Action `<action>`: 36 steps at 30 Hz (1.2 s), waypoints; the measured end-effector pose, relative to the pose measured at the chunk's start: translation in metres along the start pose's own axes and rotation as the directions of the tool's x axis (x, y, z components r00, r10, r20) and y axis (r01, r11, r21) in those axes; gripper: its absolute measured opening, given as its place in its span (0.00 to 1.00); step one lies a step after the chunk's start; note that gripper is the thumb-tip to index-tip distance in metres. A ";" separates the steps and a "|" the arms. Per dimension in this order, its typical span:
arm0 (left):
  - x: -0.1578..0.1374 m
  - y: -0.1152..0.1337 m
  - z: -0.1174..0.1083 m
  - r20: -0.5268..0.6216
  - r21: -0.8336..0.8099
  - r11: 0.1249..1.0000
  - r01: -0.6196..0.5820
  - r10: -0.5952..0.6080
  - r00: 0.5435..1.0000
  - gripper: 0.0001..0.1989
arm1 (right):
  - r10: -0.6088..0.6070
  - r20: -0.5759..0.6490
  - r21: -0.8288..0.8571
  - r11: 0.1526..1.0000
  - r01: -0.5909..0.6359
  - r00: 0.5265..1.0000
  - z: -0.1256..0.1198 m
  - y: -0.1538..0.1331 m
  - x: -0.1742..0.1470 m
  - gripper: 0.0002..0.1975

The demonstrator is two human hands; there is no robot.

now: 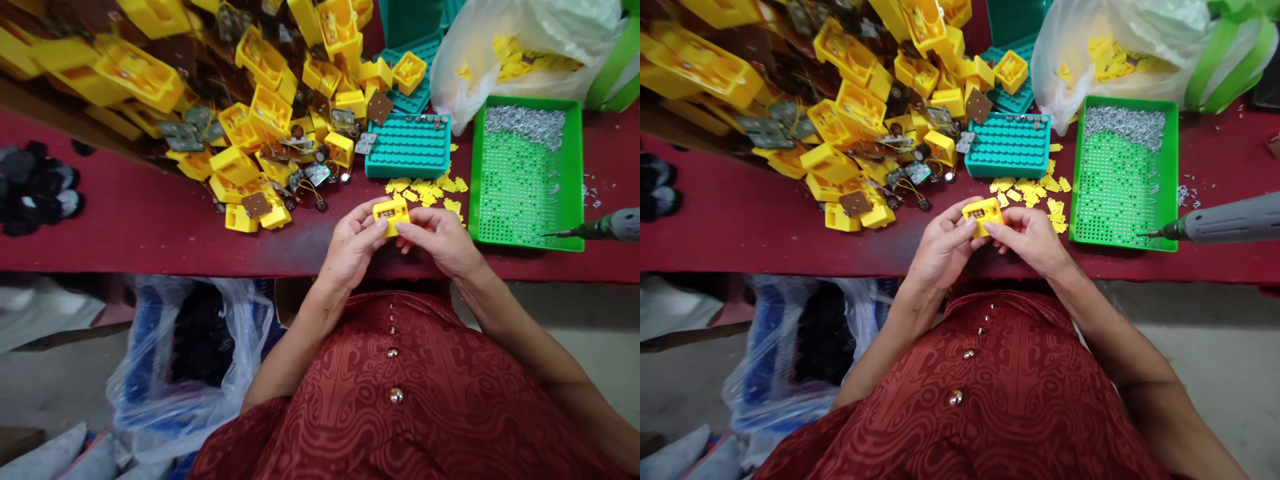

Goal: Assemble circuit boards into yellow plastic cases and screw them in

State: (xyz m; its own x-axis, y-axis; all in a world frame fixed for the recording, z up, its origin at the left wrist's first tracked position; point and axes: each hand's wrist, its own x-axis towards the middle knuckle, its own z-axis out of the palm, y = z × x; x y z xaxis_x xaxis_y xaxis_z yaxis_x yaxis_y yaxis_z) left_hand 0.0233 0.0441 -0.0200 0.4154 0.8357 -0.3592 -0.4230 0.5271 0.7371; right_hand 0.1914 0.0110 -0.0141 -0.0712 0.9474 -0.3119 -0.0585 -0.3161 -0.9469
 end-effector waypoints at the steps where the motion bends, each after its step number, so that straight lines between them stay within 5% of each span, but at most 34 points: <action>1: 0.000 0.000 0.000 0.003 -0.012 1.000 0.003 -0.003 1.000 0.22 | 0.001 0.010 -0.021 1.000 0.000 1.000 -0.001 0.001 0.000 0.33; 5: -0.001 0.000 -0.002 -0.018 -0.034 0.999 0.041 -0.041 0.999 0.20 | -0.121 -0.098 -0.203 0.974 0.100 0.988 -0.008 0.006 -0.001 0.30; 8: -0.002 -0.001 -0.002 -0.029 -0.039 0.991 0.128 -0.129 0.991 0.19 | -0.358 -0.257 -0.396 0.886 0.240 0.898 -0.016 0.008 -0.003 0.16; 15: -0.008 -0.005 0.000 -0.023 0.010 0.984 0.180 -0.180 0.983 0.20 | -0.474 -0.049 -0.591 0.724 0.357 0.879 -0.026 0.005 -0.004 0.04; 20: -0.009 -0.004 -0.005 -0.051 0.069 0.979 0.190 -0.187 0.981 0.20 | -0.636 -0.023 -0.703 0.558 0.440 0.771 -0.013 0.014 -0.002 0.05; 23: -0.011 0.002 -0.010 -0.095 0.075 0.983 0.169 -0.162 0.982 0.21 | -0.686 -0.045 -0.712 0.532 0.459 0.726 -0.008 0.019 0.004 0.06; 26: -0.013 0.008 -0.017 -0.165 0.082 0.988 0.133 -0.118 0.979 0.21 | -0.673 -0.040 -0.749 0.510 0.423 0.739 -0.013 0.019 0.012 0.06; 32: -0.014 0.013 -0.029 -0.220 0.111 0.991 0.074 -0.048 0.974 0.23 | -0.424 0.002 -0.941 0.306 0.146 0.906 -0.013 0.019 0.021 0.08; 36: -0.013 0.013 -0.031 -0.214 0.141 0.989 0.046 -0.015 0.977 0.24 | -0.350 0.023 -0.973 0.206 0.101 0.937 -0.001 0.018 0.023 0.03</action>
State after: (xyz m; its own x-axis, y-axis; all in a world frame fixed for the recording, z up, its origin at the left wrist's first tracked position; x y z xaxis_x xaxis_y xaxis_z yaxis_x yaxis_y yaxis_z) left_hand -0.0124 0.0446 -0.0230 0.2397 0.8416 -0.4841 -0.2854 0.5377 0.7934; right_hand 0.1901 0.0269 -0.0378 -0.0693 0.9968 0.0409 0.9500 0.0785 -0.3023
